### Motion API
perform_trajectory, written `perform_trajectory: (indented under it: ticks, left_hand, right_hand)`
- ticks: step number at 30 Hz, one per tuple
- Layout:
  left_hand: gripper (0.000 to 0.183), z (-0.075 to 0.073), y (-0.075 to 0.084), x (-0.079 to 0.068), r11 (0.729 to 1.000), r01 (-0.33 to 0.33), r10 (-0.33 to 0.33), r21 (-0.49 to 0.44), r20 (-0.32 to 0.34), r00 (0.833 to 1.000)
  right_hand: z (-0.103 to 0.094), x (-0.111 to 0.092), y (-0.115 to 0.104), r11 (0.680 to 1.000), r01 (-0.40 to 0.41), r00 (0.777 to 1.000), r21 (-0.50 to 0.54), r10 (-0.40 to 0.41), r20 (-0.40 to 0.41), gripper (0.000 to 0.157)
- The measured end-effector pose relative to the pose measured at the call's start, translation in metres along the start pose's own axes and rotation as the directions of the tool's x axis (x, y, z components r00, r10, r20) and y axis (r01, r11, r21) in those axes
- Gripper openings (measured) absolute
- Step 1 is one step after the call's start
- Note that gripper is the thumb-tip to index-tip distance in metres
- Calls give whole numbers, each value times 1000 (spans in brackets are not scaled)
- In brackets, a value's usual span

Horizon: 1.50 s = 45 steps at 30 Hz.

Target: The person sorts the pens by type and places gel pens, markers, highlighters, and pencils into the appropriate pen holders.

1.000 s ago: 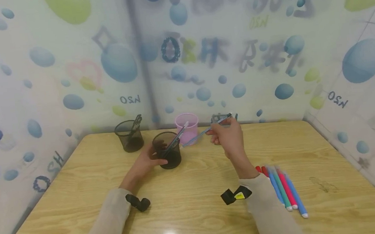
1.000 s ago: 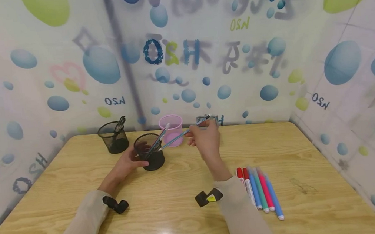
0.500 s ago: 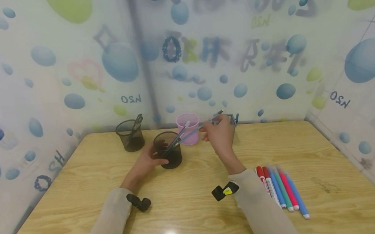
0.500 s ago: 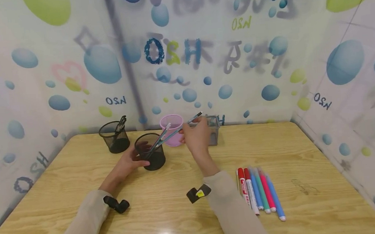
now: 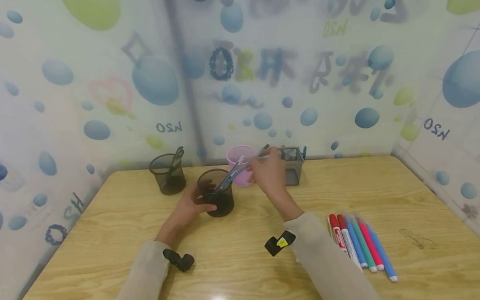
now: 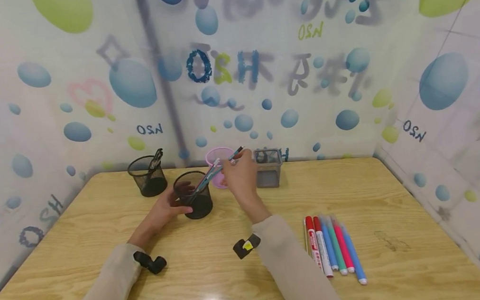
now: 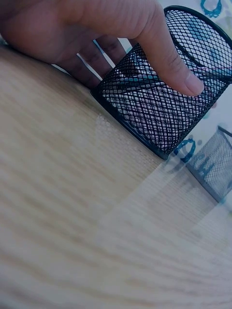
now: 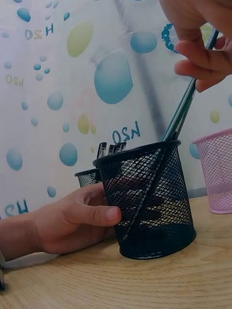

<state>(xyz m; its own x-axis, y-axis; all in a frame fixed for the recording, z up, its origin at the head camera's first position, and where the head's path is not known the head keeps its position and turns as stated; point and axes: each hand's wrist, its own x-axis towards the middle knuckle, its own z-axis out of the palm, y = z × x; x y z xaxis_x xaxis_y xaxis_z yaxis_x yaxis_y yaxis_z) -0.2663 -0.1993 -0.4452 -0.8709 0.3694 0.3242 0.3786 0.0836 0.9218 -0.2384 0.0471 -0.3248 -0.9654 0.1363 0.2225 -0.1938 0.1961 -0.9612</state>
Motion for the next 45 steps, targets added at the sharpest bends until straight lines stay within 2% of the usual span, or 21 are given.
perform_trajectory:
  ticks: [7, 12, 18, 24, 32, 45]
  left_hand:
    - [72, 0, 0, 0, 1000, 1, -1, -8, 2, 1000]
    - [73, 0, 1, 0, 1000, 13, -13, -19, 1, 1000]
    - [72, 1, 0, 0, 1000, 8, -8, -21, 0, 1000]
    - [71, 1, 1, 0, 1000, 7, -7, -20, 3, 1000]
    - [71, 2, 3, 0, 999, 28, -28, -31, -2, 1000]
    - [71, 2, 2, 1, 1000, 28, -28, 8, -6, 1000]
  right_hand:
    - [9, 1, 3, 997, 26, 1000, -70, -25, 13, 23]
    - [15, 0, 4, 995, 15, 1000, -102, -14, 8, 20]
    - [20, 0, 6, 998, 7, 1000, -61, -7, 3, 16]
    - [22, -1, 9, 1000, 1, 999, -18, 0, 52, 17]
    - [23, -3, 6, 996, 15, 998, -84, -10, 63, 21]
    - [23, -3, 8, 998, -19, 997, -59, 23, 78, 19]
